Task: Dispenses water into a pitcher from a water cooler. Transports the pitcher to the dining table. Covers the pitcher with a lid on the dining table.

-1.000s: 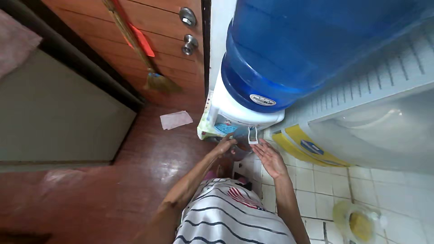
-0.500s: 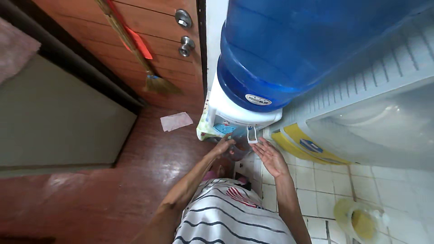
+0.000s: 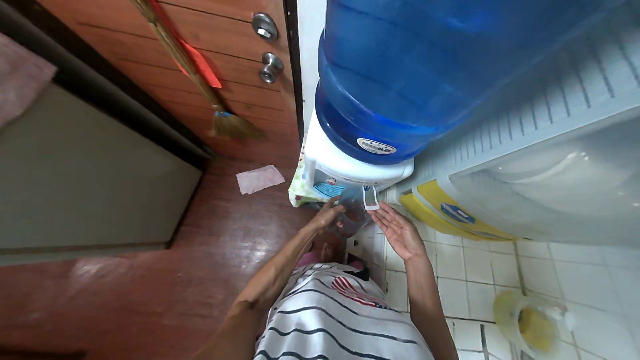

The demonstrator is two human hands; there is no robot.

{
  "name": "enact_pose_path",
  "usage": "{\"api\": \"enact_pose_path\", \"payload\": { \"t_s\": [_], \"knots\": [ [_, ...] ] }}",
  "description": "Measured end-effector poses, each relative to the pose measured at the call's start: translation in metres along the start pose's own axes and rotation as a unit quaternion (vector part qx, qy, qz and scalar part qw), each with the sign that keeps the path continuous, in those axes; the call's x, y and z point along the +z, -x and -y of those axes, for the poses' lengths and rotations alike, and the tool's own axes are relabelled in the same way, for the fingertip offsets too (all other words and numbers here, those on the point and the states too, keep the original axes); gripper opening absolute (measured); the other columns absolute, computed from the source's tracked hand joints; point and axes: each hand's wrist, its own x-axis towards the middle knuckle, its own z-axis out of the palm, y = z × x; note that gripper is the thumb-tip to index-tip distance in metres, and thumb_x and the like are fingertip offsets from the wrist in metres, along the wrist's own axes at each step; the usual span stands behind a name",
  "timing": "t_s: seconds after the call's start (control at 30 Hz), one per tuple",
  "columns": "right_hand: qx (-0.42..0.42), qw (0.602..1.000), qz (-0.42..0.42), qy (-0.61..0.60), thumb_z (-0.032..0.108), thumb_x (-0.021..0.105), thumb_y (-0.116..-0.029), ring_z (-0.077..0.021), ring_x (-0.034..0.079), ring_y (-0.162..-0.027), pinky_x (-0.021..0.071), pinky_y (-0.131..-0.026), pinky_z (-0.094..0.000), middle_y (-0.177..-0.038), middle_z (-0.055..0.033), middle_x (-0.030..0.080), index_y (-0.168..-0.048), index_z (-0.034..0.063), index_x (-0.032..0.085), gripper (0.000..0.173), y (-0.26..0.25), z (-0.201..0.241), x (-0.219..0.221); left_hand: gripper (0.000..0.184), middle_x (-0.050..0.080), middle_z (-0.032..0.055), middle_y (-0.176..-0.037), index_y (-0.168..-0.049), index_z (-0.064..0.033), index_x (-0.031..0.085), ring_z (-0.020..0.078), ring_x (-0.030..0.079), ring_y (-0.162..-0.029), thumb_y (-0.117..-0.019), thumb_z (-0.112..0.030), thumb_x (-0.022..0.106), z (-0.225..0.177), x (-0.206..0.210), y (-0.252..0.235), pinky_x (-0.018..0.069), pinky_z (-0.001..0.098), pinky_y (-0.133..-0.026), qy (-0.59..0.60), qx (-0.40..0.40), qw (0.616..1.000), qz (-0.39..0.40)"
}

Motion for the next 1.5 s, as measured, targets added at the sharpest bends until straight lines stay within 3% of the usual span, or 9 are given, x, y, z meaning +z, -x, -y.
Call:
{"api": "enact_pose_path", "payload": {
  "t_s": [0.4,0.67,1.13,1.5],
  "knots": [
    [0.006,1.000,0.000,0.005,0.013,0.032,-0.1112,-0.0244,0.070,-0.111,0.0553,-0.100,-0.0352,-0.122,-0.0193,0.069,-0.135,-0.0084,0.053,0.038,0.0014,0.0046,0.0022,0.062,0.061,0.0109,-0.104,-0.157,-0.0120,0.028,0.0148,0.059,-0.065,-0.1009,-0.017,0.053,0.0015,-0.0024,-0.0039,0.0542,0.0312,-0.059,0.019,-0.014,1.000,0.005],
    [0.002,1.000,0.000,-0.005,0.012,0.033,-0.1108,-0.0257,0.070,-0.110,0.0558,-0.100,-0.0358,-0.121,-0.0202,0.070,-0.132,-0.0087,0.055,0.037,0.0012,0.0045,0.0015,0.063,0.060,0.0086,-0.095,-0.158,-0.0129,0.026,0.0125,0.057,-0.060,-0.1013,-0.016,0.054,-0.0017,-0.0014,-0.0011,0.0527,0.0282,-0.056,0.034,-0.020,0.999,0.008],
    [-0.003,1.000,0.003,-0.012,0.012,0.033,-0.1109,-0.0248,0.070,-0.109,0.0562,-0.099,-0.0357,-0.118,-0.0191,0.070,-0.131,-0.0086,0.055,0.036,0.0024,0.0036,0.0010,0.062,0.061,0.0112,-0.106,-0.159,-0.0124,0.026,0.0149,0.059,-0.064,-0.1023,-0.016,0.051,0.0000,-0.0003,-0.0031,0.0546,0.0312,-0.058,0.011,-0.020,1.000,0.002],
    [0.002,1.000,0.008,-0.012,0.012,0.035,-0.1107,-0.0245,0.070,-0.109,0.0557,-0.100,-0.0355,-0.118,-0.0188,0.070,-0.129,-0.0081,0.057,0.035,0.0002,0.0025,-0.0009,0.061,0.061,0.0093,-0.100,-0.157,-0.0124,0.028,0.0137,0.059,-0.063,-0.1016,-0.017,0.052,-0.0023,-0.0005,-0.0016,0.0544,0.0301,-0.058,0.007,-0.020,1.000,0.006]
  ]
}}
